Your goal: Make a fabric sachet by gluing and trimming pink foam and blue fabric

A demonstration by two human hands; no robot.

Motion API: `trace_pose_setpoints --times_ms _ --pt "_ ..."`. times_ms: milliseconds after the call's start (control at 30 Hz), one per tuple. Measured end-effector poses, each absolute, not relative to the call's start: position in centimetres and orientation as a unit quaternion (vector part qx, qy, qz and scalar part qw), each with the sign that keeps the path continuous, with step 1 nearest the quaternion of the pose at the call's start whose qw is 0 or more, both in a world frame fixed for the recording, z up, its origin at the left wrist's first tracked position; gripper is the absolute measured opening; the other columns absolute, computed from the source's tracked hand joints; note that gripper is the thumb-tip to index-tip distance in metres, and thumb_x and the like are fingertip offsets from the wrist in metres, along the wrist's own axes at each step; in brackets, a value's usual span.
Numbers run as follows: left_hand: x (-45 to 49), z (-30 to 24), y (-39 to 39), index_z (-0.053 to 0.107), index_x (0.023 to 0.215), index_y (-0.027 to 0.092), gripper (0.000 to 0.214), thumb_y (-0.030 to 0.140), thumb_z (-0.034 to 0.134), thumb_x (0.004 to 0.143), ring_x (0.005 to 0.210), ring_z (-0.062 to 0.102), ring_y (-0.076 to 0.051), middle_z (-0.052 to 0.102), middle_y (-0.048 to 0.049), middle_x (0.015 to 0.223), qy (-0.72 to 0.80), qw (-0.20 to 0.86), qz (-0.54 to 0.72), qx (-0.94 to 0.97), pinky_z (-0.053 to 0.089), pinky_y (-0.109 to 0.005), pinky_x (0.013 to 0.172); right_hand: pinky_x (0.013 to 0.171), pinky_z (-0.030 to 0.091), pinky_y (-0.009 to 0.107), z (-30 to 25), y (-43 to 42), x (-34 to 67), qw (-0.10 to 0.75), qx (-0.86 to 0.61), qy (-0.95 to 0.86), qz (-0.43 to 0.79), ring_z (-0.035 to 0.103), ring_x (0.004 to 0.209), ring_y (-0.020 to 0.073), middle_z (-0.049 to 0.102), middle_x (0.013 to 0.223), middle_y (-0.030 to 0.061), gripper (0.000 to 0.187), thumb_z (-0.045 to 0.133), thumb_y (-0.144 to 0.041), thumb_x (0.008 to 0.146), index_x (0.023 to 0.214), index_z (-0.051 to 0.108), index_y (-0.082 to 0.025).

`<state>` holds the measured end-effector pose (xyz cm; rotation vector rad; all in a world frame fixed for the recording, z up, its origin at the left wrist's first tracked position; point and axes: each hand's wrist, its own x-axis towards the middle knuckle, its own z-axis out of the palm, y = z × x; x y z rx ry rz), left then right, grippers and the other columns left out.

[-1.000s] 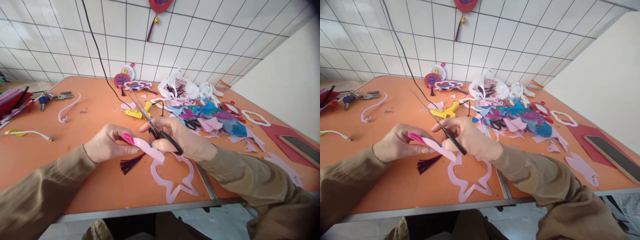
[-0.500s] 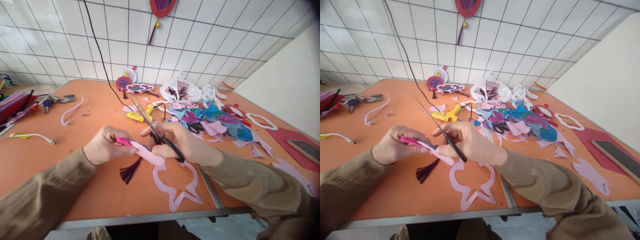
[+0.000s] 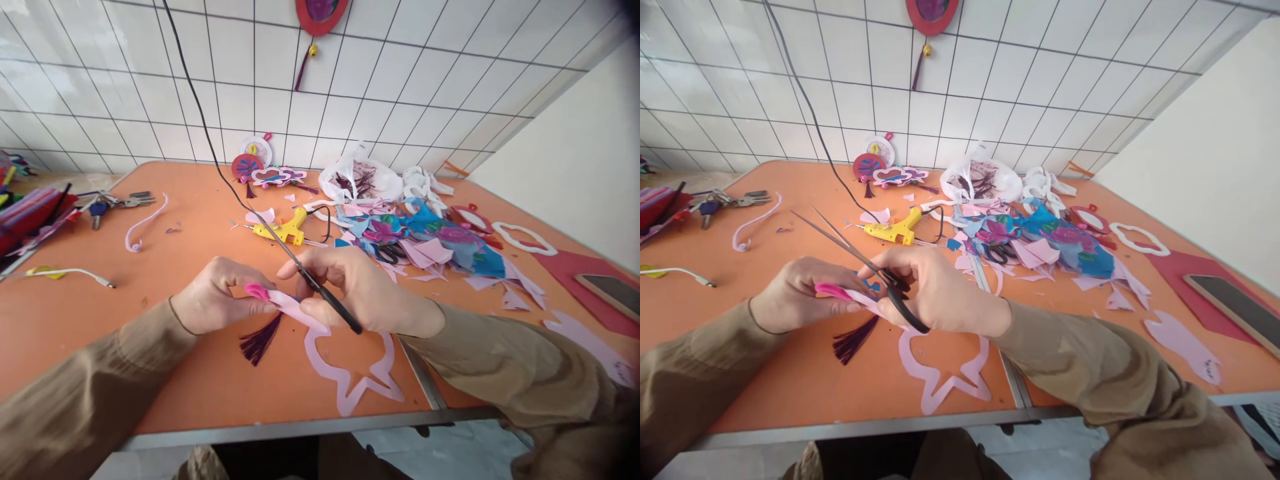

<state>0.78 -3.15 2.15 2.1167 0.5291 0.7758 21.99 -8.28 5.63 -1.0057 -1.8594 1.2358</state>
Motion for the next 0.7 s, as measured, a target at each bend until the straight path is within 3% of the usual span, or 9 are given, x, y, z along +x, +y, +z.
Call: trace_pose_setpoints --times_ms 133,233,367,500,600,700 --pt "0.9 2.5 -3.1 0.076 0.079 0.014 0.016 0.028 0.070 0.081 0.070 0.074 -0.020 0.078 -0.0103 0.081 0.175 0.429 0.296 0.835 0.058 -0.025 0.064 0.056 0.041 0.025 5.8 -8.3 22.0 0.317 -0.391 -0.702 0.505 0.049 0.057 0.0102 0.051 0.063 -0.0046 0.027 0.055 -0.008 0.065 0.088 0.062 -0.020" --pt "0.8 2.8 -3.1 0.076 0.078 0.013 0.012 0.024 0.072 0.079 0.067 0.074 -0.020 0.078 -0.0097 0.078 0.180 0.426 0.282 0.841 0.058 -0.023 0.061 0.056 0.041 0.026 5.9 -8.3 22.0 0.320 -0.381 -0.708 0.501 0.049 0.057 0.0104 0.053 0.062 -0.0045 0.028 0.055 -0.008 0.063 0.087 0.061 -0.020" --pt "0.5 3.0 -2.9 0.076 0.078 0.012 0.011 0.023 0.075 0.075 0.059 0.072 -0.018 0.077 -0.0077 0.071 0.209 0.430 0.285 0.831 0.057 -0.021 0.055 0.055 0.041 0.026 5.5 -8.1 22.2 0.327 -0.383 -0.708 0.496 0.049 0.055 0.0112 0.050 0.059 -0.0058 0.028 0.057 -0.011 0.066 0.092 0.062 -0.018" --pt "0.2 2.9 -2.7 0.077 0.079 0.013 0.011 0.023 0.075 0.075 0.066 0.073 -0.021 0.078 -0.0091 0.077 0.215 0.457 0.305 0.807 0.059 -0.025 0.060 0.053 0.041 0.025 5.3 -7.7 22.7 0.333 -0.379 -0.704 0.500 0.051 0.055 0.0107 0.051 0.061 -0.0053 0.027 0.061 -0.015 0.072 0.099 0.062 -0.017" --pt "0.2 2.6 -2.5 0.077 0.078 0.015 0.007 0.021 0.075 0.074 0.070 0.074 -0.022 0.079 -0.0085 0.079 0.230 0.457 0.345 0.787 0.060 -0.028 0.064 0.061 0.045 0.027 5.5 -7.4 23.5 0.334 -0.353 -0.753 0.444 0.056 0.061 0.0119 0.060 0.070 -0.0014 0.032 0.069 -0.026 0.076 0.107 0.064 -0.017" --pt "0.1 2.4 -2.3 0.077 0.076 0.017 0.006 0.022 0.076 0.072 0.066 0.073 -0.020 0.078 -0.0063 0.074 0.258 0.418 0.401 0.773 0.059 -0.026 0.061 0.070 0.047 0.031 6.2 -7.0 24.5 0.333 -0.320 -0.833 0.306 0.059 0.071 0.0154 0.065 0.080 0.0017 0.050 0.075 -0.036 0.074 0.119 0.063 -0.017"
